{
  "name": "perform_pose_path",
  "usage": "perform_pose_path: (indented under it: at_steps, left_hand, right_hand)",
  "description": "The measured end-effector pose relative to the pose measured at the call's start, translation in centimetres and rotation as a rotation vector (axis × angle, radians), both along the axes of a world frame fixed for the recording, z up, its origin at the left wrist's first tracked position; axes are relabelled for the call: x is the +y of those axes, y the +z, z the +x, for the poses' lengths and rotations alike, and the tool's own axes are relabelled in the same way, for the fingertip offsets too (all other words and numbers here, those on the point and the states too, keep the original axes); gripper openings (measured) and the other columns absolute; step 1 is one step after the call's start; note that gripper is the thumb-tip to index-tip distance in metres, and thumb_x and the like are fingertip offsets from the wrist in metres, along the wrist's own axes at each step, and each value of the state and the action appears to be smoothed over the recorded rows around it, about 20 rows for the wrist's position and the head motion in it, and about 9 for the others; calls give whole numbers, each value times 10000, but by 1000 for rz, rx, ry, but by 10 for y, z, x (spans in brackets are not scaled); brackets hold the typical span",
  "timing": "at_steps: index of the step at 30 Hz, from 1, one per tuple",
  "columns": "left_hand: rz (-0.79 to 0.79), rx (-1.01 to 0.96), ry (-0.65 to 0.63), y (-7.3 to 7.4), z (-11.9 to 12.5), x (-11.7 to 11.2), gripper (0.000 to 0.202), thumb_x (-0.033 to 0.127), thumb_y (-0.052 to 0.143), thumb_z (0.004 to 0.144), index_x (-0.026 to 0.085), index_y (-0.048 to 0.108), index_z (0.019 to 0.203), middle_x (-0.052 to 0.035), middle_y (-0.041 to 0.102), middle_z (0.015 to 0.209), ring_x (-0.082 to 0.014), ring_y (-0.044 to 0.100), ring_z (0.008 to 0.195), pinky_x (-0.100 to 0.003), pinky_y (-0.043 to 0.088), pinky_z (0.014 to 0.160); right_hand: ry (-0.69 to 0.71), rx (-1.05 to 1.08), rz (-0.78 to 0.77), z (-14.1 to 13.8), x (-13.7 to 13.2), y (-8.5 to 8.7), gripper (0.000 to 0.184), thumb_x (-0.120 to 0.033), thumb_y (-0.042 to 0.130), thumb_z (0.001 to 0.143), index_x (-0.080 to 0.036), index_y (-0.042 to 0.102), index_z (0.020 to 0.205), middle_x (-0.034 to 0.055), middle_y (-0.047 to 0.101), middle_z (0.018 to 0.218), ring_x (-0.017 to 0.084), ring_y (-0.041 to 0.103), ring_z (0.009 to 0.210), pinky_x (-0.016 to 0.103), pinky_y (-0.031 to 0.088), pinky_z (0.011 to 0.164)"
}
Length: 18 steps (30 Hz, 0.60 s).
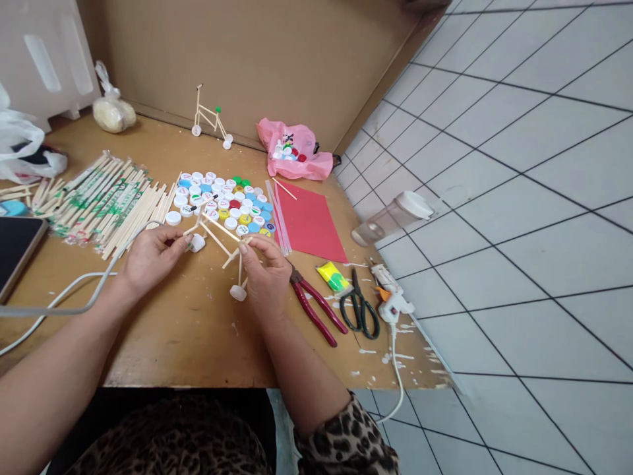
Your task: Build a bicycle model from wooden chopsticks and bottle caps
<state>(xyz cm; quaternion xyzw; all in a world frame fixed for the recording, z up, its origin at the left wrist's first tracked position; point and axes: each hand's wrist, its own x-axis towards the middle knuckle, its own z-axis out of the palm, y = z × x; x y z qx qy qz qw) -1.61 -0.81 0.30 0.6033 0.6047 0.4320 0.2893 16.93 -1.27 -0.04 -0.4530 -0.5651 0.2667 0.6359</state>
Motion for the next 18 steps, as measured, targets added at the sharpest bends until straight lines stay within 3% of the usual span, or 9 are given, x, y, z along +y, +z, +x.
perform_pose_path:
  at_steps: [12,18]
  left_hand:
    - [-10,-15,16,0,-1,0,290,447,565,711,214,738,706,-28,726,674,-200,617,644,-304,473,627]
    - [-16,-28,20,0,0,0,291,444,569,704,209,740,717,-34,743,696,-206,631,660,-306,476,637]
  right_hand:
    - [30,-20,-36,1,-5,1,169,-415,673,801,-255,718,835,38,740,973,211,670,989,437,507,959]
    - [46,12,0,5,-9,4,272,-458,547,891,-257,729,885,45,739,988,199,669,1001,423,505,956]
